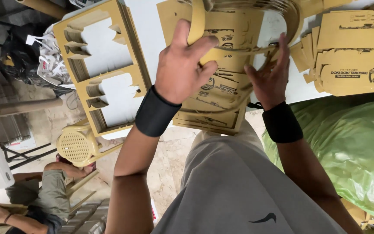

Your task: Folding flat cardboard sheets into internal packaging inserts by following pre-scored lines and interlocking tabs.

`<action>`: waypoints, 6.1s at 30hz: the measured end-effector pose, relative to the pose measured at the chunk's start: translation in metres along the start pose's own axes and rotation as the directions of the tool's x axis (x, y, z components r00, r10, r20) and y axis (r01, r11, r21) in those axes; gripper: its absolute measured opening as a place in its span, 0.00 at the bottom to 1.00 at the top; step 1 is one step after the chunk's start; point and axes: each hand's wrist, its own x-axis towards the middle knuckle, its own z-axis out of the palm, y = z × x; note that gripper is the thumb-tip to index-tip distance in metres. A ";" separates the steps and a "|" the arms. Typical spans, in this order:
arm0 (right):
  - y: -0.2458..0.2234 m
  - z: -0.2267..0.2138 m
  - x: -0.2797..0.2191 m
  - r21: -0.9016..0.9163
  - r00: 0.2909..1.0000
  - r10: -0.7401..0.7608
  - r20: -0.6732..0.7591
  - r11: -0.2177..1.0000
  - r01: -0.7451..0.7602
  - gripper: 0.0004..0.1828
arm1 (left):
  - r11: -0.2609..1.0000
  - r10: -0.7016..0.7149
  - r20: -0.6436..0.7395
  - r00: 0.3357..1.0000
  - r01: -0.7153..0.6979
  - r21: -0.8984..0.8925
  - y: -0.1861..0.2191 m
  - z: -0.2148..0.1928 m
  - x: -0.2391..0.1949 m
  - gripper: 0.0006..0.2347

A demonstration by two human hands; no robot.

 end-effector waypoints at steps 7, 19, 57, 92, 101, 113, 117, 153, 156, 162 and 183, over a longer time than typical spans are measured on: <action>-0.018 -0.022 -0.029 -0.265 0.983 -0.182 -0.030 0.949 0.168 0.15 | 0.985 -0.172 -0.005 0.985 0.171 -0.012 -0.003 -0.025 -0.051 0.12; -0.035 -0.052 -0.084 -0.402 0.982 -0.172 0.083 0.896 0.191 0.24 | 0.817 -0.560 0.148 0.815 0.513 0.265 0.034 -0.041 -0.128 0.20; -0.152 -0.080 -0.216 -0.277 0.726 -0.656 0.207 0.672 0.687 0.21 | 0.890 -0.456 -0.374 0.808 0.427 -0.162 0.162 -0.137 -0.339 0.15; -0.271 0.123 -0.251 -0.173 0.912 -0.161 0.376 0.955 0.240 0.30 | 0.972 -0.228 -0.352 0.908 0.231 -0.033 0.015 -0.254 -0.409 0.19; -0.329 0.176 -0.180 0.225 0.502 -0.831 0.239 0.551 0.804 0.14 | 0.937 -0.235 -0.168 0.957 0.269 0.224 -0.002 -0.286 -0.350 0.18; -0.341 0.223 -0.082 0.299 0.409 -0.896 0.174 0.444 0.845 0.25 | 0.817 -0.367 -0.178 0.913 0.408 0.407 -0.039 -0.297 -0.277 0.20; -0.337 0.223 -0.057 0.301 0.421 -0.880 0.222 0.472 0.828 0.26 | 0.803 -0.361 -0.192 0.913 0.409 0.434 -0.052 -0.296 -0.265 0.19; -0.287 0.408 -0.088 0.112 0.791 -0.242 0.561 0.970 0.218 0.11 | 0.893 -0.351 -0.269 0.897 0.407 0.191 -0.233 -0.353 -0.337 0.18; -0.329 0.388 -0.084 -0.071 0.844 -0.018 0.536 0.995 0.066 0.15 | 0.896 -0.397 -0.204 0.895 0.426 0.126 -0.249 -0.357 -0.342 0.20; -0.346 0.346 -0.047 -0.175 0.869 -0.057 0.491 0.971 0.162 0.29 | 0.851 -0.468 -0.202 0.860 0.500 0.159 -0.271 -0.353 -0.318 0.21; -0.276 0.267 0.027 -0.627 0.826 -0.409 0.389 0.540 0.562 0.22 | 0.686 -0.727 0.085 0.681 0.714 0.139 -0.309 -0.250 -0.252 0.24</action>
